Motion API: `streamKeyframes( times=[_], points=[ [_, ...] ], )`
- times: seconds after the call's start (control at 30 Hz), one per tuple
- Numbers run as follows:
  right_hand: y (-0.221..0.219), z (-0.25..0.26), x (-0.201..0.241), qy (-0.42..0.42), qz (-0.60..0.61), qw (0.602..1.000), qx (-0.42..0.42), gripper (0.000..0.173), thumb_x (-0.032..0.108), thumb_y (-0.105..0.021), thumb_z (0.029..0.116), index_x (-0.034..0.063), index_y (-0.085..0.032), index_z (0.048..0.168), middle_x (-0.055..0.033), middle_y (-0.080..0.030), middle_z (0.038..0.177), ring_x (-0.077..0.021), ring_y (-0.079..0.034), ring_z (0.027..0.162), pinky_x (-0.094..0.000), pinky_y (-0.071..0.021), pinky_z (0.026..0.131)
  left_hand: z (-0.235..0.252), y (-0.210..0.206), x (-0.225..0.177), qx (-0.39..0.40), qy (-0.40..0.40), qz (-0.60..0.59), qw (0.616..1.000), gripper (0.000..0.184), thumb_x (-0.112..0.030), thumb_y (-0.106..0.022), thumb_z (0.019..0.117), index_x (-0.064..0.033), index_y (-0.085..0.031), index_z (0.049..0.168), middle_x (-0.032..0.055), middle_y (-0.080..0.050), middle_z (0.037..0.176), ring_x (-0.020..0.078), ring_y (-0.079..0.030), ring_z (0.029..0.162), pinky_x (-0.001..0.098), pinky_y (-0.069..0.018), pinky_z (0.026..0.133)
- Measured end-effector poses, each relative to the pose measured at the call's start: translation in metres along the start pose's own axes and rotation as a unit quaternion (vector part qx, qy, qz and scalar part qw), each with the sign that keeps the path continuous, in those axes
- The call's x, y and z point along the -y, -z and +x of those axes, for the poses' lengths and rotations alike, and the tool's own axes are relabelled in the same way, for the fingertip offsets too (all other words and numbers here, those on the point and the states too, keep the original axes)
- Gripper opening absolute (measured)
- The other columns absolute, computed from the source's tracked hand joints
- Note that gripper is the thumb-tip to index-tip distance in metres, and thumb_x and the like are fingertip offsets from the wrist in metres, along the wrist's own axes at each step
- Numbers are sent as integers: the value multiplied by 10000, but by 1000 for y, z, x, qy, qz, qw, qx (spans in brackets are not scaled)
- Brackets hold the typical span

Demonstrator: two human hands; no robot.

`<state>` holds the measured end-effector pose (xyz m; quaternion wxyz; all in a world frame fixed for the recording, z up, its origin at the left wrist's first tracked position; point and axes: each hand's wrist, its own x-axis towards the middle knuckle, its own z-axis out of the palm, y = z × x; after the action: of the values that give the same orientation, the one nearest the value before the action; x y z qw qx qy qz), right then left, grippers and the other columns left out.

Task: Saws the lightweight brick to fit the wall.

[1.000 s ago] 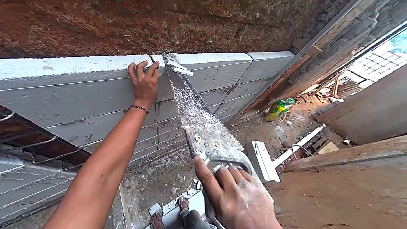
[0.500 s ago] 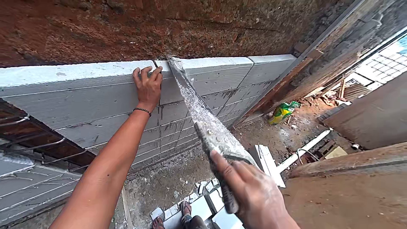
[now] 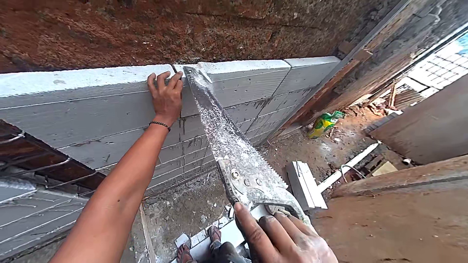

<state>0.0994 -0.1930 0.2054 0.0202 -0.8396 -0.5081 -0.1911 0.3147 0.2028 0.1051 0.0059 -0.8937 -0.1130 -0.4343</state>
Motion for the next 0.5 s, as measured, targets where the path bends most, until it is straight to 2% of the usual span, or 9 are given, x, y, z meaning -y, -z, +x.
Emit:
streamKeyframes(
  times=[0.13, 0.27, 0.4, 0.5],
  points=[
    [-27, 25, -7, -14, -41, 998, -51, 472, 144, -510, 983, 167, -609, 1444, -58, -571, 662, -259, -576, 547, -365, -443, 463, 0, 1, 0, 9, 3, 4, 1000, 292, -117, -402, 1076, -103, -683, 1155, -49, -589, 1472, 303, -486, 1394, 616, -225, 1175],
    [-19, 20, 3, -26, -48, 998, -15, 468, 137, -505, 1000, 172, -594, 1458, -62, -554, 656, -265, -565, 547, -370, -435, 466, 1, 4, -1, 6, 0, 4, 1000, 285, -125, -419, 1078, -105, -693, 1151, -51, -601, 1457, 298, -499, 1382, 607, -231, 1175],
    [-25, 41, 2, -28, -60, 997, -41, 461, 137, -502, 994, 177, -620, 1437, -70, -573, 651, -272, -588, 549, -370, -442, 464, -1, 3, 1, 20, 1, 1, 1000, 279, -119, -412, 1074, -89, -677, 1156, -26, -587, 1472, 316, -481, 1398, 624, -220, 1179],
    [-17, 22, -1, -31, -54, 998, -20, 470, 147, -505, 995, 188, -599, 1453, -67, -559, 661, -272, -566, 551, -381, -434, 471, 1, 3, -1, 15, 4, -2, 1000, 265, -112, -427, 1067, -88, -678, 1147, -22, -595, 1461, 314, -484, 1394, 621, -218, 1180]
  ],
)
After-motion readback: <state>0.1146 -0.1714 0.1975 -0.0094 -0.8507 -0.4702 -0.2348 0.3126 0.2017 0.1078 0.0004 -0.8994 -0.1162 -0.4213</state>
